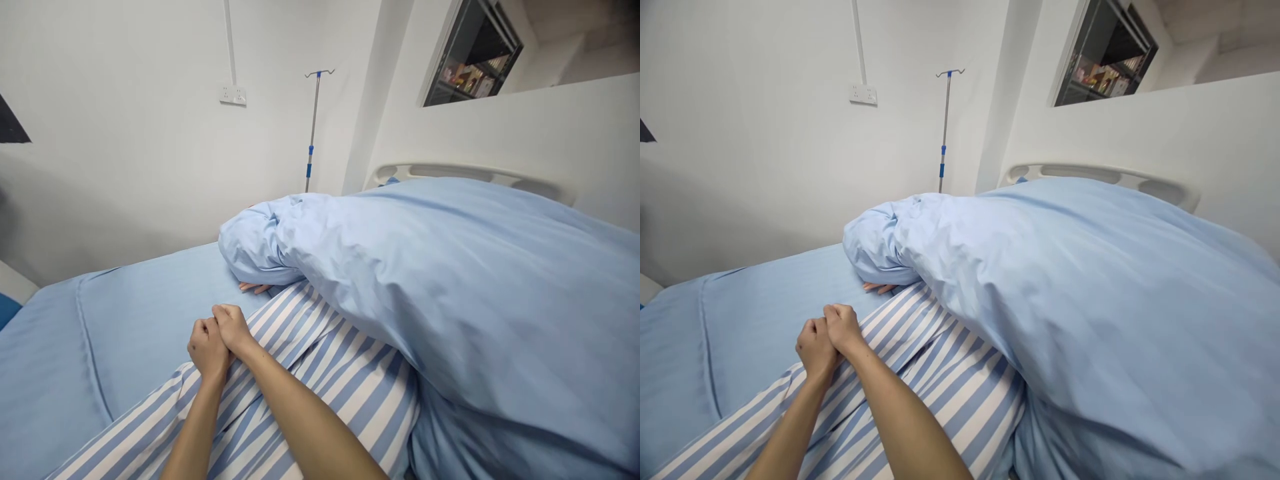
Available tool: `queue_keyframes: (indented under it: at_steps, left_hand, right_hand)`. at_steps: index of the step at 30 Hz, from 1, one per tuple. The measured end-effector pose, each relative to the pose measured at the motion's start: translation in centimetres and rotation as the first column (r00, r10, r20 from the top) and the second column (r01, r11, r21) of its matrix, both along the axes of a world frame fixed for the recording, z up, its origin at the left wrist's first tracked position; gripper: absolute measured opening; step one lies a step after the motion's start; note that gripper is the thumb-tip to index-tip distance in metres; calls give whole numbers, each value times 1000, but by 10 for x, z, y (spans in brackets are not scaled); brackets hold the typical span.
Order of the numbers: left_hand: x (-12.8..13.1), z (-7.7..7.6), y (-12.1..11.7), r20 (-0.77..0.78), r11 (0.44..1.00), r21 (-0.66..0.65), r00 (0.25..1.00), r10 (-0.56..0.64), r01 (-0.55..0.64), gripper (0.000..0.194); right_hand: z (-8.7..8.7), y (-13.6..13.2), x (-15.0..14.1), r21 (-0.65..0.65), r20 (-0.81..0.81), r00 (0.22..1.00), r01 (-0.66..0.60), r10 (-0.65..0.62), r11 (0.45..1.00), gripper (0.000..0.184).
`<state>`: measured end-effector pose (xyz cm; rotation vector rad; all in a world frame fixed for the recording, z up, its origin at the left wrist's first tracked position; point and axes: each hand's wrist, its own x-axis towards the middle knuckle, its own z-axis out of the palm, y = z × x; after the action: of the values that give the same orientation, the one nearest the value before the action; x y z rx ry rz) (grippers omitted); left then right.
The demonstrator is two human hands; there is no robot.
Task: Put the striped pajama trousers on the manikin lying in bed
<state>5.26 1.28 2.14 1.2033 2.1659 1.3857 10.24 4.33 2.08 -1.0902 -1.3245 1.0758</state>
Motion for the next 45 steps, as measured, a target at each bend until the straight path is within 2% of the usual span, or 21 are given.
queue_keyframes:
  at_steps: [2,4,6,8,10,15,21,24,27,29,31,33,36,40,43,45]
  left_hand:
    - [-1,1,0,-3,999,-25,1000,-21,21,28]
    - [-1,0,0,-11,999,-34,999,-41,41,27]
    - [0,0,-1,-23,998,-39,999,-48,47,27]
    - [2,-1,0,-35,999,-40,999,-30,28,28]
    - [4,0,0,-46,999,-40,999,-7,6,29]
    - [7,2,1,-79,998,-55,997,-19,15,28]
    - [9,6,5,-77,991,-105,992,-96,88,28]
    - [16,14,16,25,995,6,994,-102,102,26]
    - [29,21,29,201,984,175,977,-68,32,21]
    - [38,21,34,282,973,231,958,-50,-18,19]
    - [45,16,34,256,976,212,967,-15,-41,22]
    - [49,9,31,151,986,161,988,7,-32,26]
    - [50,5,26,26,994,105,1000,-7,4,29]
    - [49,9,24,-17,999,37,1000,-17,18,31]
    - [49,10,24,-34,999,-12,999,-32,31,31]
    - [49,7,24,-57,998,-29,997,-49,48,30]
  right_hand:
    - [6,-2,1,-14,117,993,26,-25,1000,32]
    - [17,-4,5,30,286,957,32,-39,999,32]
    - [27,-4,13,121,418,908,-26,-27,992,33]
    - [33,-1,22,187,454,891,-90,-5,978,35]
    - [30,2,30,200,436,900,-84,-12,976,37]
    - [7,6,38,193,490,870,-58,-46,979,35]
    - [5,7,41,189,347,938,-51,-18,981,37]
    - [7,11,43,157,238,971,-28,-10,987,37]
    - [6,18,44,91,94,995,-28,19,995,34]
    - [5,21,45,49,-11,999,-40,40,998,32]
    - [4,22,46,32,-89,996,-25,27,999,32]
    - [4,23,47,27,-124,992,8,-5,1000,33]
    - [2,23,46,29,-125,992,32,-28,999,34]
    - [2,24,46,33,-85,996,29,-26,999,33]
    - [11,27,50,-4,76,997,28,-27,1000,32]
    - [20,29,56,41,235,972,8,-17,999,32]
